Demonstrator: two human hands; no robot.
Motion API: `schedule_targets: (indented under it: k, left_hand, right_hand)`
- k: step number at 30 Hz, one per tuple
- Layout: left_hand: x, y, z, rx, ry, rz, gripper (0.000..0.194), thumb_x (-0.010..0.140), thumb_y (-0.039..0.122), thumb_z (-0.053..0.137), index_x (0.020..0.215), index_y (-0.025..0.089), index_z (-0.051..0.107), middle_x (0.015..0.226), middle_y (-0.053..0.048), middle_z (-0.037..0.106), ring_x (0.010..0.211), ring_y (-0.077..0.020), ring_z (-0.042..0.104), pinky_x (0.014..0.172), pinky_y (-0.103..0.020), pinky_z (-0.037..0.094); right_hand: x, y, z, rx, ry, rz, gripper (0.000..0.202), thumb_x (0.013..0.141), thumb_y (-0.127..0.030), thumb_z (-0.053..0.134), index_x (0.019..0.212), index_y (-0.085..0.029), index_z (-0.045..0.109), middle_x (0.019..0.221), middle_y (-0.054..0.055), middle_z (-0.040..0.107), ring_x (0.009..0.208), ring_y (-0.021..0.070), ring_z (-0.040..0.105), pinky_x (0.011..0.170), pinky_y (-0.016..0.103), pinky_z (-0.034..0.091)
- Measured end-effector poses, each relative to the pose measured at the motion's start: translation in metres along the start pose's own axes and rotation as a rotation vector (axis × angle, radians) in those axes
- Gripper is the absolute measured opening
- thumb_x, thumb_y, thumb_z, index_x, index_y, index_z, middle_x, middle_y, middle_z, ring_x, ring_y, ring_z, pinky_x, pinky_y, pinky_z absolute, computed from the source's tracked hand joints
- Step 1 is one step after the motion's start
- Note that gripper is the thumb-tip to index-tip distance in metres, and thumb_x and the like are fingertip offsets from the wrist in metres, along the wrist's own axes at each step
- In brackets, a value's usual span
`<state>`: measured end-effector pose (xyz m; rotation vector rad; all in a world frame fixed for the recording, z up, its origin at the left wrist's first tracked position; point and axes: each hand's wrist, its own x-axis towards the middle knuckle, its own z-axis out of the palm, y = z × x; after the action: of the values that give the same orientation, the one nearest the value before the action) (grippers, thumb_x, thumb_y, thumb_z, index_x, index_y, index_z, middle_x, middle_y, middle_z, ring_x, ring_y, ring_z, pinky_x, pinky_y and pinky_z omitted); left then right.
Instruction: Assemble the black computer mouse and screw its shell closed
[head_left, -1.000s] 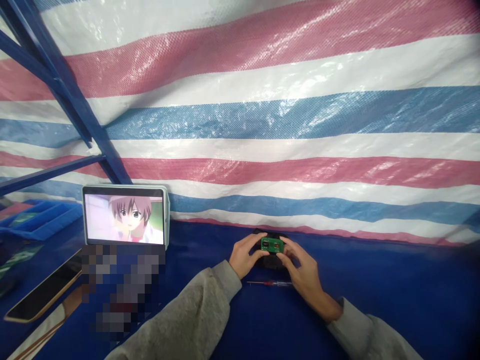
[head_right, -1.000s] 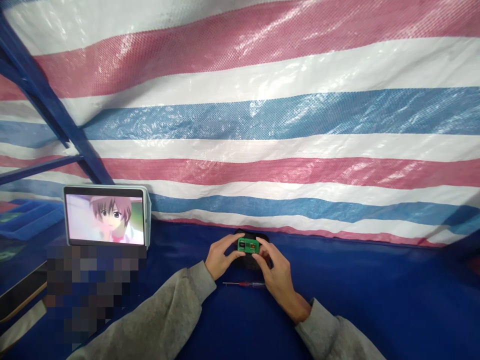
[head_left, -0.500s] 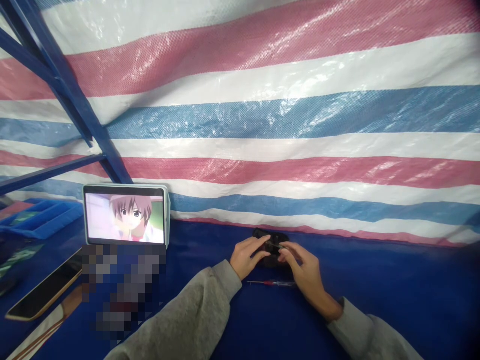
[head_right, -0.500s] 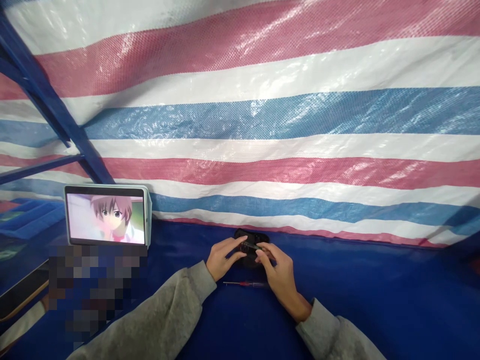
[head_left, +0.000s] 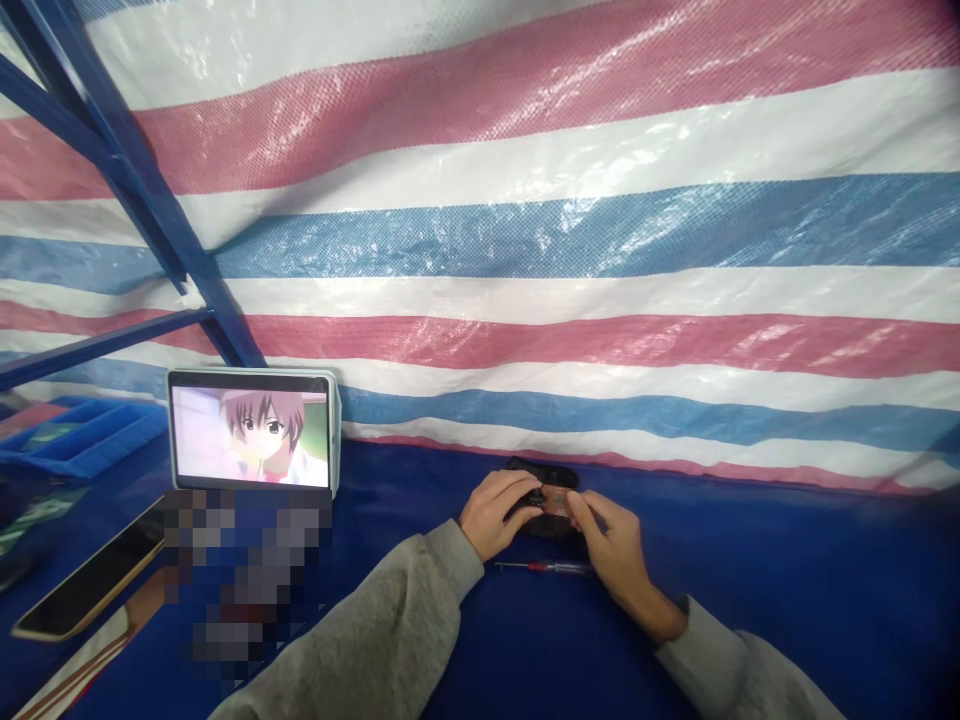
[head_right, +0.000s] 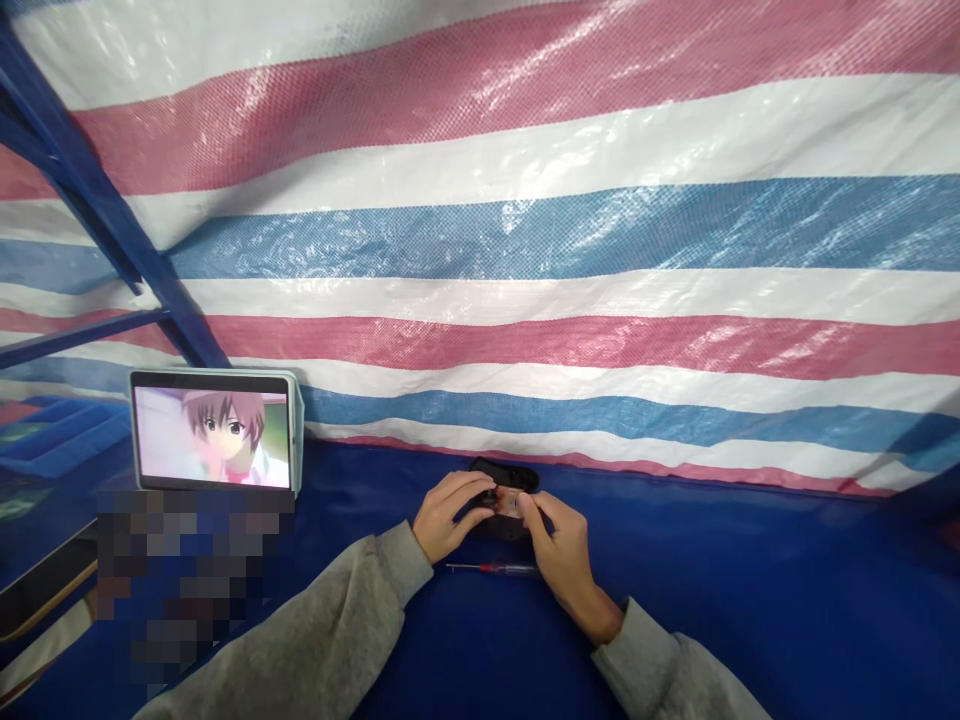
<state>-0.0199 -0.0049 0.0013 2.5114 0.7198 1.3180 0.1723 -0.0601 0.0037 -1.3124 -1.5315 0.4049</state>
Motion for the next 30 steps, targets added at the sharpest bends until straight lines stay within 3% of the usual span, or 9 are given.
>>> schedule_targets:
  k: [4,9,21,30]
  left_hand:
    - [0.0004,-0.0019,-0.0047,0.058,-0.084,-0.011,0.027,0.096,0.034,0.046,0.108,0.016,0.06,0.103,-0.011,0.067,0.095,-0.023,0.063,0.082,-0.038,0.048]
    - [0.0016,-0.0002,-0.006,0.146,-0.176,0.037,0.024,0.094,0.032,0.047,0.1,0.014,0.06,0.088,-0.009,0.068,0.083,-0.0219,0.062,0.071,-0.036,0.043]
    - [-0.0033,-0.0005,-0.0034,0.205,-0.186,0.081,0.021,0.088,0.029,0.053,0.098,0.013,0.062,0.083,-0.009,0.067,0.076,-0.0214,0.061,0.067,-0.035,0.041]
    - [-0.0028,0.002,-0.0027,0.199,-0.185,0.005,0.021,0.088,0.028,0.052,0.1,0.014,0.062,0.087,-0.009,0.069,0.08,-0.022,0.065,0.072,-0.036,0.046]
  right_hand:
    - [0.0005,0.0026,-0.0018,-0.039,0.065,-0.011,0.031,0.094,-0.034,0.044,0.074,-0.019,0.063,0.063,-0.002,0.054,0.059,0.0124,0.05,0.061,0.025,0.038]
    - [0.0007,0.0059,-0.0016,-0.03,0.048,-0.027,0.029,0.094,-0.033,0.044,0.079,-0.019,0.066,0.068,-0.001,0.057,0.064,0.0131,0.053,0.063,0.025,0.039]
    - [0.0016,0.0008,-0.0025,-0.027,0.036,-0.055,0.029,0.094,-0.032,0.044,0.078,-0.019,0.065,0.068,-0.001,0.058,0.064,0.0126,0.054,0.063,0.025,0.04]
    - [0.0013,0.001,-0.0025,-0.022,0.009,-0.033,0.03,0.093,-0.034,0.044,0.077,-0.02,0.064,0.067,-0.001,0.057,0.062,0.0128,0.053,0.062,0.025,0.04]
